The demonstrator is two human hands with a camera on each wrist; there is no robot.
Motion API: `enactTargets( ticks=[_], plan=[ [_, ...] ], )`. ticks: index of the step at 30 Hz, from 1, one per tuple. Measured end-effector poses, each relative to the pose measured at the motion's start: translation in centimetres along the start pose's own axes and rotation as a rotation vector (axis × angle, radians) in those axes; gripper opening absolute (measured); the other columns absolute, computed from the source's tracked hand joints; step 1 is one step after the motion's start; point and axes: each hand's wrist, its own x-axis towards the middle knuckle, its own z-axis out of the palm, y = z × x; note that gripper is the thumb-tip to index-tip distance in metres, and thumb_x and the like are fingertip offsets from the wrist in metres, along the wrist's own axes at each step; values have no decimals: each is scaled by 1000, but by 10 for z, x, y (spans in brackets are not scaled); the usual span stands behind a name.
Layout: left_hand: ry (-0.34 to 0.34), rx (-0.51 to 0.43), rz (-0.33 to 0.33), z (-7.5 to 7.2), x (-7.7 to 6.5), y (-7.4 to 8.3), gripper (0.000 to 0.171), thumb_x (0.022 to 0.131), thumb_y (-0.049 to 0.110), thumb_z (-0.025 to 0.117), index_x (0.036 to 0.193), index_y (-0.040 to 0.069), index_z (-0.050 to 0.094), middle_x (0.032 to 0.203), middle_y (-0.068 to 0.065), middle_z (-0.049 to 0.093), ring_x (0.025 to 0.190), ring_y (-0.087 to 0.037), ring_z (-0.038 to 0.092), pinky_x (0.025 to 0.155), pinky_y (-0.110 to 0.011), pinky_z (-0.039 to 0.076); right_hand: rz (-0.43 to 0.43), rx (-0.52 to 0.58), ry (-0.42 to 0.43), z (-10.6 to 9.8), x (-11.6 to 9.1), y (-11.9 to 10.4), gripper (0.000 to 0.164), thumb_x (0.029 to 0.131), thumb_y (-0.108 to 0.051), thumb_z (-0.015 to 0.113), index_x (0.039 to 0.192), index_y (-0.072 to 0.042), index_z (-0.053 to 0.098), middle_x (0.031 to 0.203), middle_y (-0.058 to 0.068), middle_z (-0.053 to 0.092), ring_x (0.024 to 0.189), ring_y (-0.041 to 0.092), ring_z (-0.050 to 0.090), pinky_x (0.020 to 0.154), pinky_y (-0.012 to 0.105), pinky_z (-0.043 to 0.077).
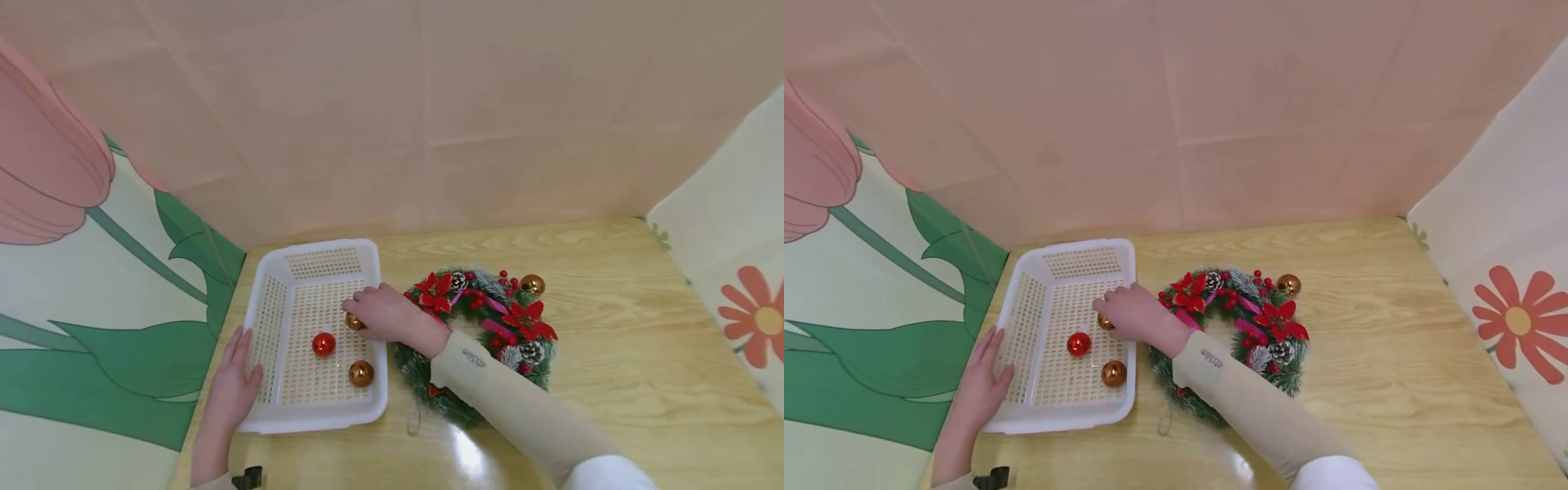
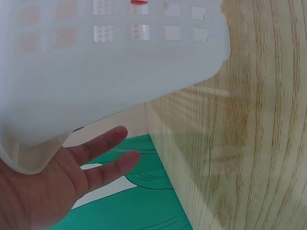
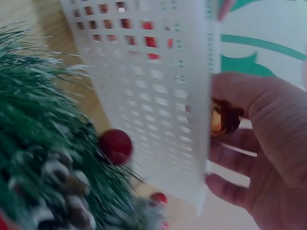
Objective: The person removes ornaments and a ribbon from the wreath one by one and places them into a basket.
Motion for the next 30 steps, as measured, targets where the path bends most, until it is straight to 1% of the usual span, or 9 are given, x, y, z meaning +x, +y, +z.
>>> enactTargets(
  ticks=[2, 4, 7, 9, 12, 16, 21, 26, 30],
  plan=[
    [2, 0, -3, -1, 0, 0, 68, 95, -2, 61, 155, -9, 32, 162, -30, 24, 135, -56, 40, 101, -69, 41, 11, -71, 14, 5, 6, -3, 25, 97, -32, 69, 120, -21, 66, 96, -3, 65, 86, 19, 59, 73, 35, 44],
    [10, 0, -2, 0, 0, 0, 68, 94, -3, 62, 155, -9, 32, 161, -30, 25, 135, -56, 39, 101, -69, 41, 21, -117, 31, 9, 12, -6, 20, 97, -30, 69, 115, -22, 67, 93, -4, 64, 85, 19, 58, 73, 34, 41],
    [19, -5, 1, 3, 0, 0, 68, 94, -4, 62, 155, -9, 33, 161, -30, 26, 136, -55, 39, 102, -68, 41, 33, -101, 17, 14, 18, -11, 12, 96, -24, 69, 108, -23, 67, 91, -4, 65, 86, 19, 60, 74, 34, 41],
    [20, -14, 3, 6, 0, 0, 68, 94, -4, 63, 155, -8, 33, 162, -30, 26, 137, -55, 39, 103, -67, 41, 42, -63, -26, 16, 22, -14, 10, 96, -21, 69, 105, -22, 67, 92, -3, 66, 87, 20, 61, 75, 35, 44],
    [19, -18, 8, 11, -1, -1, 69, 93, -3, 63, 155, -8, 33, 161, -30, 27, 136, -54, 41, 102, -67, 42, 59, -22, -123, 20, 24, -18, 10, 96, -19, 69, 106, -21, 66, 95, -3, 68, 88, 19, 63, 77, 35, 48],
    [22, 2, 15, 14, -3, -2, 69, 93, -2, 64, 154, -9, 34, 160, -30, 28, 135, -53, 43, 100, -66, 44, 66, -27, -192, 27, 26, -22, 10, 98, -22, 69, 107, -21, 68, 92, -3, 70, 82, 18, 64, 76, 34, 51],
    [33, 21, 20, 10, -2, -4, 69, 92, -3, 65, 154, -9, 35, 160, -30, 29, 134, -54, 43, 100, -67, 44, 73, -41, -191, 36, 31, -25, 9, 98, -24, 69, 106, -23, 69, 88, -4, 70, 78, 17, 63, 76, 35, 48],
    [52, 14, 31, 6, 0, -4, 69, 92, -4, 66, 154, -9, 36, 160, -29, 30, 133, -54, 44, 99, -67, 44, 93, -57, -200, 39, 37, -30, 18, 92, -19, 72, 109, -23, 71, 89, -4, 70, 78, 17, 62, 78, 35, 49],
    [47, 9, 27, 5, 0, -5, 70, 92, -3, 65, 154, -9, 35, 160, -30, 29, 134, -53, 43, 100, -66, 43, 109, -102, -205, 39, 39, -34, 16, 94, -20, 69, 110, -24, 73, 91, -5, 72, 78, 17, 63, 80, 35, 50]
  ],
)
